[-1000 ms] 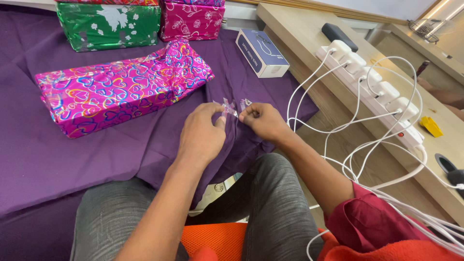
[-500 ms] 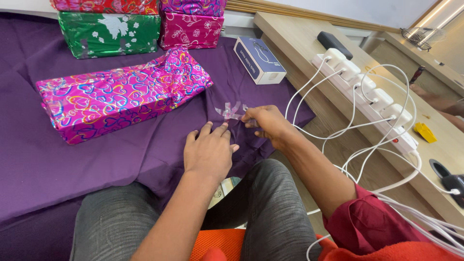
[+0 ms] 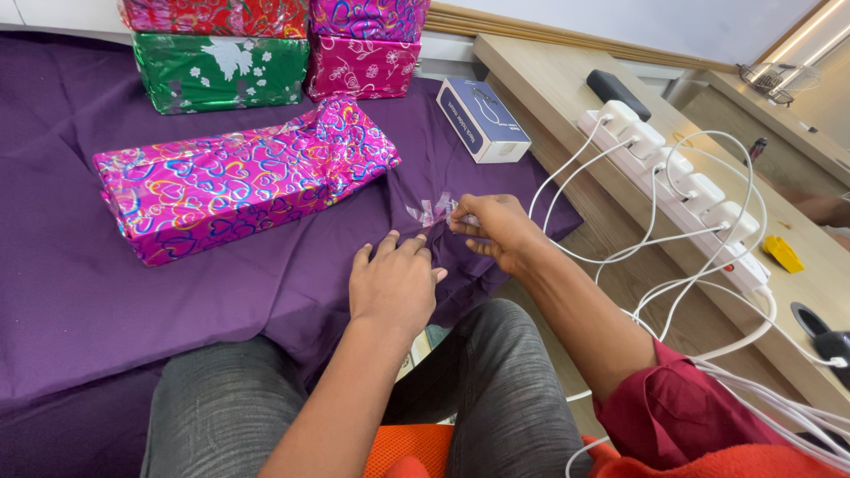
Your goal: The person tapes a pink heart-patterned gift box on a purple-covered table, then picks up a red heart-patterned box and smooths its surface. The person uses clear tape to secure the wrapping paper on the edges and corners of the boxes.
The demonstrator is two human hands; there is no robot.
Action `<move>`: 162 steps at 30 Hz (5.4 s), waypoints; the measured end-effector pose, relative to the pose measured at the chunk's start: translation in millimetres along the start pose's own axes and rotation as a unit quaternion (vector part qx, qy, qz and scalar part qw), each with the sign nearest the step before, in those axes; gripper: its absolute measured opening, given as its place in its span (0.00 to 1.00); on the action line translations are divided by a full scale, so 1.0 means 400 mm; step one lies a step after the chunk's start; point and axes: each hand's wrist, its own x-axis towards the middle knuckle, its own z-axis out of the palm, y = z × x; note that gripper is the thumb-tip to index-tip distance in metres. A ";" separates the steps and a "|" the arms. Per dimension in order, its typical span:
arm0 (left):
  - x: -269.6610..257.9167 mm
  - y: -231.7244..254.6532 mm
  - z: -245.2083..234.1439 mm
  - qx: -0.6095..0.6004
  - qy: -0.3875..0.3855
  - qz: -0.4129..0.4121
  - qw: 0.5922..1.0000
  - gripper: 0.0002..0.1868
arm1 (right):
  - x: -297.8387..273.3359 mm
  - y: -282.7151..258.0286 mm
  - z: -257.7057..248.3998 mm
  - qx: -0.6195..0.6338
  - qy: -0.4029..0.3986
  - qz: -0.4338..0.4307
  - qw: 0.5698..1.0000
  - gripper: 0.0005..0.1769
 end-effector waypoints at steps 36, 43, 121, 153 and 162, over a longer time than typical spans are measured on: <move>0.004 0.013 -0.107 -0.224 0.170 -0.053 0.958 0.13 | -0.112 -0.229 -0.058 0.244 -0.245 -0.124 0.930 0.08; 0.106 0.019 -0.224 -0.753 0.074 -0.107 0.645 0.34 | -0.128 -0.211 -0.071 0.233 -0.379 -0.166 0.880 0.08; -0.079 -0.081 -0.332 -0.580 0.297 -0.184 0.736 0.10 | -0.316 -0.291 0.147 -0.013 -0.164 -0.367 0.916 0.37; -0.012 -0.057 -0.352 -0.533 0.163 -0.118 0.822 0.19 | -0.310 -0.228 0.049 0.302 -0.475 -0.143 0.814 0.23; -0.074 -0.017 -0.405 -0.667 0.183 -0.066 0.719 0.20 | -0.337 -0.149 0.075 0.186 -0.378 -0.116 0.899 0.14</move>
